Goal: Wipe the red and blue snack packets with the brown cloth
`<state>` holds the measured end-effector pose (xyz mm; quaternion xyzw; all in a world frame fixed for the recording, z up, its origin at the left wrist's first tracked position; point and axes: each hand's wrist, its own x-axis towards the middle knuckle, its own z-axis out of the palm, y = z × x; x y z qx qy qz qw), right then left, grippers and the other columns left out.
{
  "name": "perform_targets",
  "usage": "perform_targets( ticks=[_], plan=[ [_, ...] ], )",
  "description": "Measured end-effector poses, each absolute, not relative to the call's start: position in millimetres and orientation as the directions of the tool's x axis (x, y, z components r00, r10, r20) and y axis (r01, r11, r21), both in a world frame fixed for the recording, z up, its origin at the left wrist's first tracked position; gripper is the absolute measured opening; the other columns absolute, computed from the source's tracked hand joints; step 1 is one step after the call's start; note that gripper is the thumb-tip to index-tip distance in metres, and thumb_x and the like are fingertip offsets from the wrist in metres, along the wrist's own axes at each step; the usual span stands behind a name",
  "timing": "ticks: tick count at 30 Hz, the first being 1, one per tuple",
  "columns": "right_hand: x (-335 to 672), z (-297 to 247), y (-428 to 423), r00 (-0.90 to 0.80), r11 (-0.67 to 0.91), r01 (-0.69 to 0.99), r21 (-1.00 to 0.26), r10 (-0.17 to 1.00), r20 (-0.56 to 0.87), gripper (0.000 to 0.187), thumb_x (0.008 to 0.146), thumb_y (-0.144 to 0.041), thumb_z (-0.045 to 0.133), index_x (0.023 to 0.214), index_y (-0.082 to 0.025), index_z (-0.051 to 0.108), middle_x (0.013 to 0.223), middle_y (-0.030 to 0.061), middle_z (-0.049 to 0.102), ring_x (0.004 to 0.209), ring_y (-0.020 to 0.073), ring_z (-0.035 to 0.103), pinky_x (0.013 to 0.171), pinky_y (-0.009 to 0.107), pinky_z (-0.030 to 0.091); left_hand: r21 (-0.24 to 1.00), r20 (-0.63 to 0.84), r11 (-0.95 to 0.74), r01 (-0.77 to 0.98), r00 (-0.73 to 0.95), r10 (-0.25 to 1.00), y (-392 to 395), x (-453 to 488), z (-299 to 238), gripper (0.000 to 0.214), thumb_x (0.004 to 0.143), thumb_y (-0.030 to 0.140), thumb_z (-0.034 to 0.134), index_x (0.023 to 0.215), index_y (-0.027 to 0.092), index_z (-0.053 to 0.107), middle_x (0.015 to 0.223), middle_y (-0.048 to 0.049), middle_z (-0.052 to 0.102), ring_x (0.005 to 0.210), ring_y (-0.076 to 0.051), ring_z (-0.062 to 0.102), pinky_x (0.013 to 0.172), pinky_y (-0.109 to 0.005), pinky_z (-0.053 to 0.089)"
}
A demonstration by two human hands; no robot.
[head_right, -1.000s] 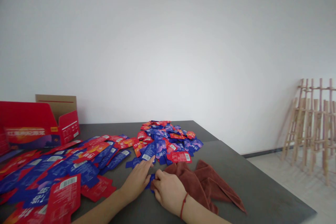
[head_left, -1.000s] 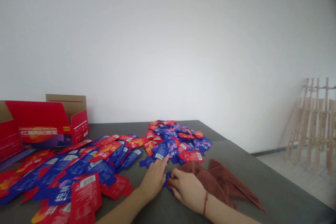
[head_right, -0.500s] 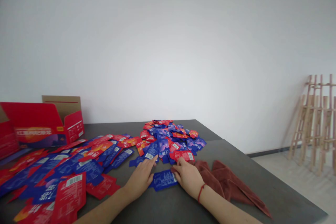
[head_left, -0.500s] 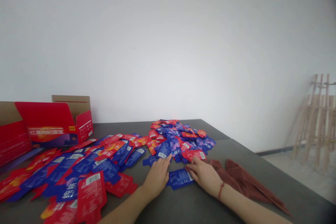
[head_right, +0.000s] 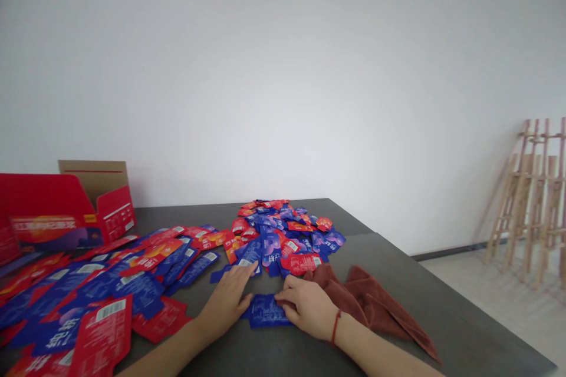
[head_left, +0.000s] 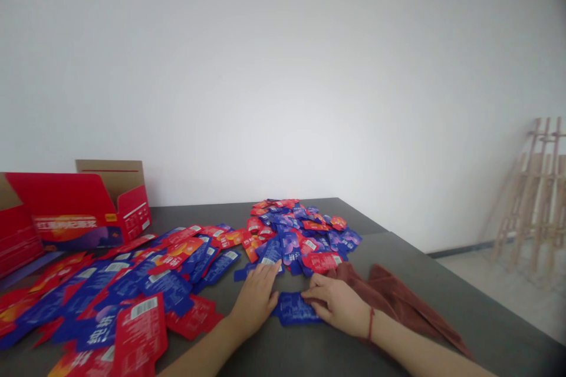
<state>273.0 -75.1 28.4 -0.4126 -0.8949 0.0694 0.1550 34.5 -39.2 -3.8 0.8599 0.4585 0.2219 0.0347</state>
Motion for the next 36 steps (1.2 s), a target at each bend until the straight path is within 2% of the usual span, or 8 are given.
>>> perform_targets(
  ticks=[7, 14, 19, 23, 26, 28, 31, 36],
  plan=[
    [240, 26, -52, -0.510, 0.545, 0.822, -0.167, 0.834, 0.210, 0.021, 0.088, -0.020, 0.045, 0.089, -0.019, 0.067, 0.092, 0.0036, 0.062, 0.083, 0.0157, 0.059, 0.074, 0.024, 0.041, 0.285, 0.320, -0.718, 0.635, 0.643, 0.696, -50, 35, 0, 0.044, 0.085, 0.027, 0.057, 0.128, 0.023, 0.049, 0.129, -0.0070, 0.057, 0.121, -0.026, 0.048, 0.106, -0.044, 0.034],
    [233, 19, -46, -0.499, 0.542, 0.826, -0.157, 0.832, 0.243, 0.013, 0.086, -0.019, 0.048, 0.093, -0.019, 0.058, 0.095, 0.0039, 0.060, 0.087, 0.0170, 0.059, 0.075, 0.025, 0.040, 0.309, 0.292, -0.657, 0.688, 0.589, 0.754, -50, 34, -12, 0.057, 0.081, 0.027, 0.064, 0.134, 0.024, 0.043, 0.134, -0.0076, 0.053, 0.125, -0.028, 0.045, 0.108, -0.047, 0.032],
    [267, 19, -35, -0.383, 0.416, 0.889, -0.190, 0.904, 0.188, 0.013, 0.083, -0.019, 0.049, 0.091, -0.018, 0.058, 0.095, 0.0068, 0.063, 0.086, 0.0199, 0.060, 0.074, 0.028, 0.039, 0.350, 0.203, -0.541, 0.765, 0.502, 0.841, -52, 33, -11, 0.067, 0.076, 0.030, 0.067, 0.137, 0.020, 0.040, 0.141, -0.0118, 0.045, 0.133, -0.032, 0.035, 0.110, -0.050, 0.027],
    [280, 20, -30, -0.347, 0.380, 0.897, -0.227, 0.922, 0.171, 0.011, 0.081, -0.020, 0.051, 0.089, -0.018, 0.058, 0.093, 0.0057, 0.065, 0.085, 0.0193, 0.061, 0.072, 0.027, 0.038, 0.415, 0.124, -0.464, 0.783, 0.456, 0.881, -58, 35, 1, 0.049, 0.072, 0.029, 0.067, 0.119, 0.021, 0.054, 0.130, -0.0091, 0.055, 0.124, -0.032, 0.044, 0.105, -0.046, 0.032],
    [279, 20, -30, -0.339, 0.373, 0.893, -0.252, 0.926, 0.169, 0.010, 0.081, -0.020, 0.051, 0.088, -0.019, 0.058, 0.093, 0.0050, 0.065, 0.084, 0.0185, 0.061, 0.071, 0.026, 0.038, 0.493, 0.059, -0.416, 0.764, 0.448, 0.892, -57, 31, 16, 0.024, 0.074, 0.026, 0.059, 0.098, 0.022, 0.058, 0.106, -0.0021, 0.065, 0.102, -0.025, 0.057, 0.088, -0.035, 0.044],
    [278, 20, -31, -0.337, 0.372, 0.889, -0.267, 0.926, 0.168, 0.010, 0.081, -0.020, 0.050, 0.087, -0.019, 0.059, 0.092, 0.0046, 0.066, 0.084, 0.0182, 0.061, 0.071, 0.026, 0.038, 0.512, 0.071, -0.408, 0.756, 0.436, 0.897, -50, 20, 28, 0.014, 0.077, 0.025, 0.053, 0.090, 0.022, 0.057, 0.096, 0.0008, 0.066, 0.091, -0.021, 0.060, 0.079, -0.029, 0.045],
    [278, 20, -31, -0.336, 0.373, 0.883, -0.283, 0.926, 0.171, 0.011, 0.081, -0.020, 0.050, 0.087, -0.019, 0.059, 0.093, 0.0047, 0.066, 0.085, 0.0183, 0.061, 0.071, 0.026, 0.037, 0.440, 0.151, -0.368, 0.819, 0.336, 0.930, -30, -14, 51, 0.013, 0.083, 0.028, 0.047, 0.088, 0.021, 0.056, 0.094, -0.0019, 0.067, 0.090, -0.022, 0.061, 0.080, -0.029, 0.044],
    [278, 19, -30, -0.329, 0.367, 0.880, -0.301, 0.929, 0.169, 0.011, 0.081, -0.020, 0.051, 0.088, -0.019, 0.059, 0.092, 0.0050, 0.066, 0.084, 0.0189, 0.060, 0.072, 0.027, 0.037, 0.161, 0.266, -0.047, 0.986, 0.002, 0.964, -2, -91, 80, 0.027, 0.090, 0.028, 0.039, 0.108, 0.016, 0.056, 0.106, -0.0106, 0.066, 0.102, -0.027, 0.061, 0.087, -0.035, 0.043]
  ],
)
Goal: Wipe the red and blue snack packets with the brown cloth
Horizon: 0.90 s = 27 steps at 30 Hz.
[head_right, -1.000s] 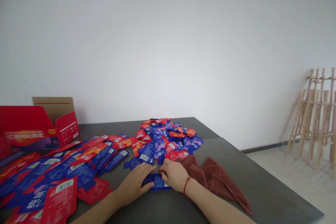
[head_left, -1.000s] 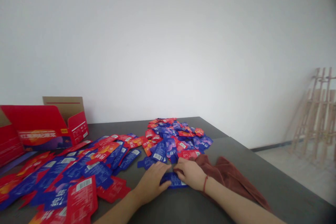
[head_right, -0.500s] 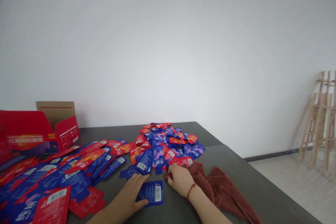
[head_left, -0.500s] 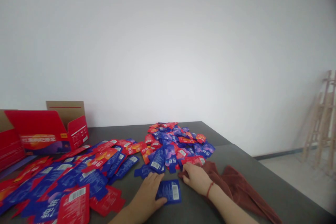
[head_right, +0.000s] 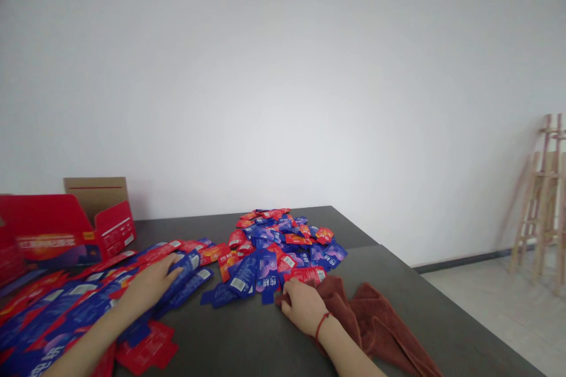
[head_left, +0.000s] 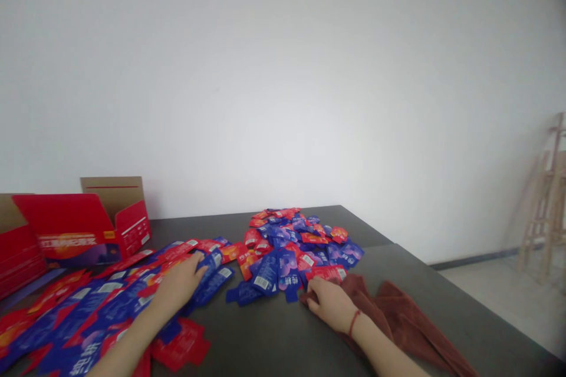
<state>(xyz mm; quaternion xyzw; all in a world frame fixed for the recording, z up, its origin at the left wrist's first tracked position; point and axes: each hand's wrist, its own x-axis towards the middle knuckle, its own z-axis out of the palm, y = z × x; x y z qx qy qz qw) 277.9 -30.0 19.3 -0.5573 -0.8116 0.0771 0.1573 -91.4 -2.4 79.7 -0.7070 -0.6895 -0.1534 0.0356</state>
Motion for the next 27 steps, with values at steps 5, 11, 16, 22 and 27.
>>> perform_targets(
  ticks=[5, 11, 16, 22, 27],
  plan=[
    [278, 20, -30, -0.323, 0.361, 0.878, -0.313, 0.932, 0.167, 0.011, 0.080, -0.021, 0.051, 0.087, -0.019, 0.060, 0.091, 0.0049, 0.066, 0.085, 0.0193, 0.060, 0.072, 0.027, 0.037, -0.122, 0.351, 0.176, 0.977, -0.124, 0.928, -7, -121, 82, 0.027, 0.087, 0.021, 0.040, 0.105, 0.012, 0.058, 0.105, -0.0175, 0.064, 0.103, -0.035, 0.058, 0.085, -0.045, 0.044],
    [276, 20, -31, -0.312, 0.352, 0.880, -0.319, 0.935, 0.171, 0.011, 0.080, -0.019, 0.051, 0.088, -0.018, 0.059, 0.091, 0.0055, 0.065, 0.084, 0.0194, 0.060, 0.072, 0.027, 0.037, -0.018, 0.376, -0.271, 0.962, 0.257, 0.890, -14, -34, 39, 0.029, 0.086, 0.021, 0.046, 0.111, 0.015, 0.058, 0.116, -0.0137, 0.061, 0.110, -0.028, 0.055, 0.097, -0.039, 0.039],
    [276, 20, -32, -0.309, 0.349, 0.886, -0.305, 0.935, 0.171, 0.009, 0.080, -0.020, 0.050, 0.085, -0.019, 0.058, 0.090, 0.0047, 0.065, 0.083, 0.0188, 0.060, 0.070, 0.026, 0.037, 0.035, 0.336, -0.389, 0.921, 0.356, 0.872, -5, 38, 19, 0.048, 0.086, 0.034, 0.055, 0.130, 0.014, 0.050, 0.135, -0.0167, 0.051, 0.124, -0.032, 0.047, 0.103, -0.046, 0.036],
    [275, 15, -30, -0.283, 0.334, 0.889, -0.313, 0.939, 0.196, 0.008, 0.081, -0.019, 0.049, 0.083, -0.019, 0.058, 0.086, 0.0036, 0.065, 0.080, 0.0183, 0.060, 0.068, 0.026, 0.036, 0.039, 0.291, -0.350, 0.936, 0.324, 0.900, 2, 63, 31, 0.052, 0.077, 0.020, 0.062, 0.128, 0.020, 0.052, 0.135, -0.0136, 0.049, 0.124, -0.033, 0.045, 0.101, -0.045, 0.038],
    [274, 15, -30, -0.286, 0.337, 0.893, -0.300, 0.937, 0.200, 0.008, 0.081, -0.019, 0.051, 0.083, -0.019, 0.058, 0.087, 0.0040, 0.065, 0.079, 0.0179, 0.061, 0.068, 0.026, 0.036, 0.200, 0.135, -0.341, 0.919, 0.319, 0.938, -43, 72, 27, 0.048, 0.084, 0.024, 0.057, 0.131, 0.021, 0.047, 0.135, -0.0118, 0.045, 0.108, -0.027, 0.058, 0.091, -0.036, 0.046]
  ],
)
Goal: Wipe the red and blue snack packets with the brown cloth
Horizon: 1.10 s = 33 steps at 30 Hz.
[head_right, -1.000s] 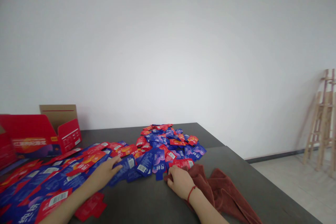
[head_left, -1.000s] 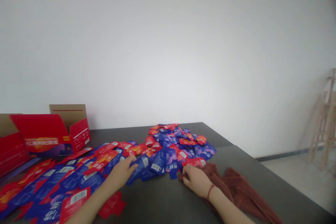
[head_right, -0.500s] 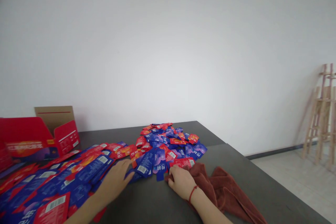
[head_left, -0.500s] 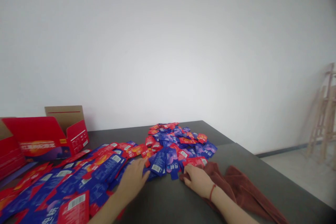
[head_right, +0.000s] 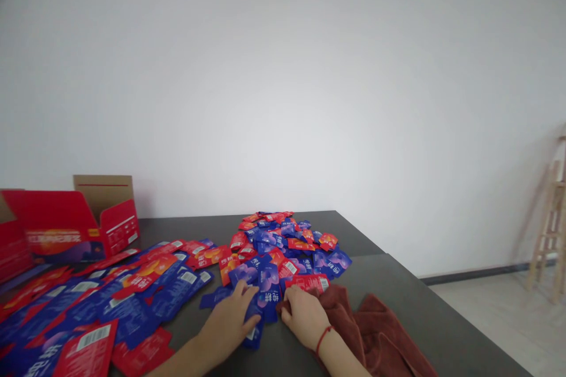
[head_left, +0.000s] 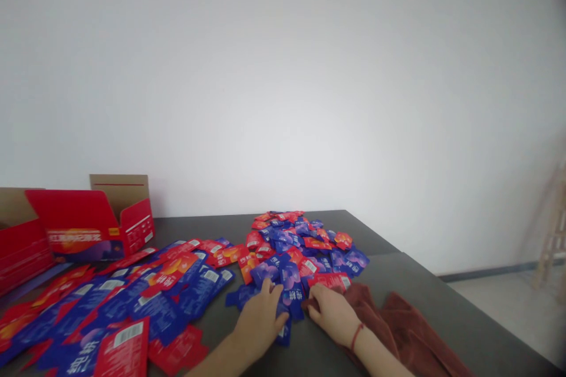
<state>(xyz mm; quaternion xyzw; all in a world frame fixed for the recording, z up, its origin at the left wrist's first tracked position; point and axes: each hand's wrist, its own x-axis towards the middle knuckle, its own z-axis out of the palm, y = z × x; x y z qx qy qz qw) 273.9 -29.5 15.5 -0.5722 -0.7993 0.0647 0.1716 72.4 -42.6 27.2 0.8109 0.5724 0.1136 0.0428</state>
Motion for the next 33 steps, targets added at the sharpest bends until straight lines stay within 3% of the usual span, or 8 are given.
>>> perform_targets(
  ticks=[2, 5, 8, 12, 16, 22, 27, 33],
  plan=[
    [274, 16, -29, -0.291, 0.339, 0.892, -0.298, 0.937, 0.195, 0.008, 0.081, -0.020, 0.051, 0.084, -0.019, 0.059, 0.088, 0.0043, 0.065, 0.080, 0.0180, 0.061, 0.068, 0.026, 0.037, 0.264, 0.100, -0.372, 0.890, 0.359, 0.928, -64, 75, 26, 0.039, 0.088, 0.026, 0.050, 0.127, 0.022, 0.049, 0.128, -0.0098, 0.051, 0.102, -0.025, 0.061, 0.089, -0.035, 0.047],
    [274, 16, -29, -0.300, 0.349, 0.889, -0.297, 0.933, 0.198, 0.008, 0.082, -0.020, 0.051, 0.084, -0.019, 0.059, 0.088, 0.0042, 0.065, 0.080, 0.0179, 0.061, 0.069, 0.026, 0.037, 0.296, 0.105, -0.519, 0.802, 0.513, 0.852, -81, 70, 28, 0.035, 0.087, 0.014, 0.042, 0.118, 0.024, 0.054, 0.118, -0.0050, 0.058, 0.101, -0.021, 0.060, 0.088, -0.031, 0.046],
    [274, 15, -29, -0.301, 0.353, 0.889, -0.290, 0.931, 0.208, 0.008, 0.083, -0.021, 0.051, 0.084, -0.019, 0.059, 0.090, 0.0047, 0.066, 0.081, 0.0181, 0.061, 0.069, 0.026, 0.037, 0.206, 0.125, -0.671, 0.713, 0.661, 0.740, -74, 60, 30, 0.053, 0.073, 0.004, 0.046, 0.121, 0.025, 0.052, 0.129, -0.0044, 0.054, 0.117, -0.022, 0.051, 0.100, -0.035, 0.038],
    [274, 15, -27, -0.273, 0.334, 0.897, -0.288, 0.934, 0.232, 0.010, 0.085, -0.021, 0.050, 0.086, -0.019, 0.060, 0.090, 0.0049, 0.067, 0.082, 0.0188, 0.062, 0.070, 0.027, 0.038, 0.081, 0.063, -0.805, 0.588, 0.803, 0.593, -49, 56, 29, 0.081, 0.060, 0.006, 0.057, 0.137, 0.023, 0.038, 0.147, -0.0075, 0.038, 0.135, -0.028, 0.031, 0.109, -0.046, 0.023],
    [276, 18, -25, -0.235, 0.305, 0.907, -0.290, 0.939, 0.253, 0.012, 0.087, -0.023, 0.048, 0.090, -0.019, 0.060, 0.089, 0.0053, 0.067, 0.083, 0.0200, 0.062, 0.070, 0.028, 0.038, 0.050, 0.046, -0.855, 0.517, 0.854, 0.519, -37, 68, 35, 0.066, 0.070, 0.010, 0.057, 0.134, 0.023, 0.045, 0.140, -0.0071, 0.048, 0.135, -0.026, 0.032, 0.108, -0.046, 0.025],
    [276, 21, -27, -0.224, 0.301, 0.909, -0.289, 0.936, 0.271, 0.010, 0.086, -0.021, 0.049, 0.089, -0.019, 0.059, 0.091, 0.0041, 0.067, 0.084, 0.0191, 0.062, 0.072, 0.027, 0.038, 0.034, 0.155, -0.823, 0.567, 0.811, 0.565, -60, 73, 31, 0.030, 0.082, 0.021, 0.057, 0.112, 0.018, 0.059, 0.115, -0.0081, 0.064, 0.118, -0.025, 0.050, 0.108, -0.041, 0.027],
    [274, 23, -29, -0.226, 0.306, 0.904, -0.297, 0.934, 0.276, 0.009, 0.086, -0.021, 0.050, 0.087, -0.019, 0.059, 0.091, 0.0043, 0.066, 0.085, 0.0195, 0.061, 0.072, 0.027, 0.037, -0.012, 0.130, -0.726, 0.688, 0.721, 0.681, -90, 61, 16, 0.012, 0.090, 0.023, 0.052, 0.098, 0.018, 0.060, 0.104, -0.0073, 0.065, 0.100, -0.025, 0.059, 0.092, -0.041, 0.043],
    [274, 23, -29, -0.230, 0.310, 0.899, -0.310, 0.935, 0.270, 0.009, 0.086, -0.022, 0.050, 0.088, -0.020, 0.059, 0.091, 0.0046, 0.066, 0.086, 0.0188, 0.061, 0.072, 0.027, 0.037, 0.137, 0.224, -0.646, 0.751, 0.612, 0.759, -81, 57, 14, 0.036, 0.088, 0.032, 0.057, 0.121, 0.020, 0.053, 0.134, -0.0097, 0.053, 0.124, -0.027, 0.046, 0.104, -0.044, 0.036]
  ],
)
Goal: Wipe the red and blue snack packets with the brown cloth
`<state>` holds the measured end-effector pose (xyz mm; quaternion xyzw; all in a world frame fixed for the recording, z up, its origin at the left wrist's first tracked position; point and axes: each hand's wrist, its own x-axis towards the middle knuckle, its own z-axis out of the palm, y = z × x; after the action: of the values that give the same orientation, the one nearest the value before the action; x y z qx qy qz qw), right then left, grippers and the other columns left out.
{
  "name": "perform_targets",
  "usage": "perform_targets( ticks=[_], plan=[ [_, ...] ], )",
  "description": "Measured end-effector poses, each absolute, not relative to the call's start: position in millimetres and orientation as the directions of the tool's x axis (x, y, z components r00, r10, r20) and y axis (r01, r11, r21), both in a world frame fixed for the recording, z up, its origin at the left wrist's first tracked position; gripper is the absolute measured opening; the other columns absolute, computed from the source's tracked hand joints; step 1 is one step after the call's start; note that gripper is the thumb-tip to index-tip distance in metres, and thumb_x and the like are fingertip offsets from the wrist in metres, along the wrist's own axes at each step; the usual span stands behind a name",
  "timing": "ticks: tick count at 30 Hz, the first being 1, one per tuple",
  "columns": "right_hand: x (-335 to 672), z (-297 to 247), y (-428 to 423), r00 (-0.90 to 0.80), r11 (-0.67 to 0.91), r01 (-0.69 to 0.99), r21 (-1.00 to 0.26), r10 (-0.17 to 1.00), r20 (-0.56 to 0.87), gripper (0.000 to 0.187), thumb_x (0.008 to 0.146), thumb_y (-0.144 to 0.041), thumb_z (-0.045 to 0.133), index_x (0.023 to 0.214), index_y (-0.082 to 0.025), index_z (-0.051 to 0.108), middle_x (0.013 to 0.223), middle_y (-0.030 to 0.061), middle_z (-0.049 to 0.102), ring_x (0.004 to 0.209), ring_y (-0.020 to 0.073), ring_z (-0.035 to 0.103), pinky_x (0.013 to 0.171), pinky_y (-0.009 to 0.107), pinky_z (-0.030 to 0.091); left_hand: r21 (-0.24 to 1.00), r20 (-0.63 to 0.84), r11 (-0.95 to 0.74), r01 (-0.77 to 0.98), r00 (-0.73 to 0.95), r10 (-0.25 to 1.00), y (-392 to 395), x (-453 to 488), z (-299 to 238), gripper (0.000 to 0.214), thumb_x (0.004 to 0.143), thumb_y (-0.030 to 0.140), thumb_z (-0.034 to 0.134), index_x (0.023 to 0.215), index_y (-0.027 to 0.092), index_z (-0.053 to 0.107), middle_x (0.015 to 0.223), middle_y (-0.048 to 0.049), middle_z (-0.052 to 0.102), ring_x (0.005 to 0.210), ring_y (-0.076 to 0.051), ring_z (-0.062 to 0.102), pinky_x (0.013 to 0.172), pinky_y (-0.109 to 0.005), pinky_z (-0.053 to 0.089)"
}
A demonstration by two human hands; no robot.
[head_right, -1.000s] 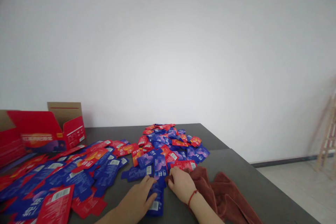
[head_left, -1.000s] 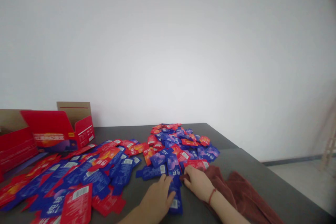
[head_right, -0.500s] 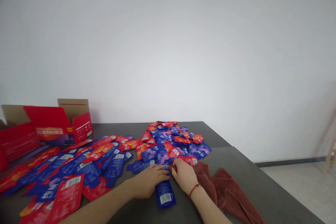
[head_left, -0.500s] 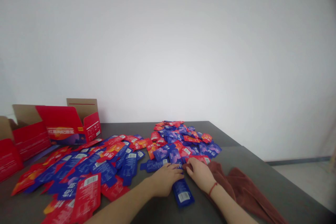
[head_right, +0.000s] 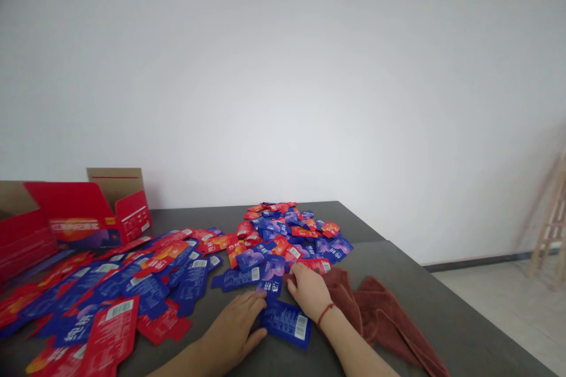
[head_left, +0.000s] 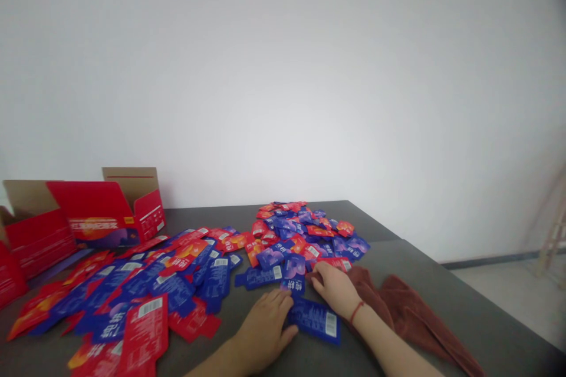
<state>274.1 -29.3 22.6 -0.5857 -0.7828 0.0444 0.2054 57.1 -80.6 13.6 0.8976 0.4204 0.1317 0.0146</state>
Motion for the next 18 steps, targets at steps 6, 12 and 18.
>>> perform_targets(
  ticks=[6, 12, 18],
  plan=[
    [275, 20, -27, -0.236, 0.313, 0.898, -0.308, 0.935, 0.264, 0.008, 0.085, -0.021, 0.051, 0.085, -0.020, 0.059, 0.089, 0.0035, 0.066, 0.083, 0.0180, 0.060, 0.070, 0.026, 0.037, 0.088, 0.252, -0.502, 0.861, 0.468, 0.847, -49, 61, 9, 0.045, 0.087, 0.025, 0.053, 0.131, 0.012, 0.049, 0.139, -0.0181, 0.048, 0.128, -0.032, 0.043, 0.106, -0.050, 0.032],
    [275, 19, -28, -0.249, 0.326, 0.894, -0.309, 0.932, 0.263, 0.007, 0.085, -0.021, 0.052, 0.086, -0.019, 0.059, 0.087, 0.0035, 0.066, 0.081, 0.0180, 0.060, 0.069, 0.026, 0.037, 0.250, 0.227, -0.709, 0.660, 0.672, 0.705, -65, 68, 10, 0.050, 0.085, 0.028, 0.060, 0.133, 0.022, 0.046, 0.137, -0.0084, 0.049, 0.126, -0.027, 0.043, 0.108, -0.043, 0.032],
    [279, 30, -29, -0.256, 0.343, 0.887, -0.308, 0.922, 0.291, 0.010, 0.086, -0.020, 0.051, 0.089, -0.020, 0.060, 0.090, 0.0036, 0.066, 0.085, 0.0186, 0.060, 0.072, 0.027, 0.038, 0.285, 0.197, -0.618, 0.733, 0.586, 0.786, -69, 66, 12, 0.029, 0.084, 0.024, 0.061, 0.113, 0.023, 0.056, 0.116, -0.0048, 0.056, 0.110, -0.025, 0.049, 0.097, -0.038, 0.038]
  ],
)
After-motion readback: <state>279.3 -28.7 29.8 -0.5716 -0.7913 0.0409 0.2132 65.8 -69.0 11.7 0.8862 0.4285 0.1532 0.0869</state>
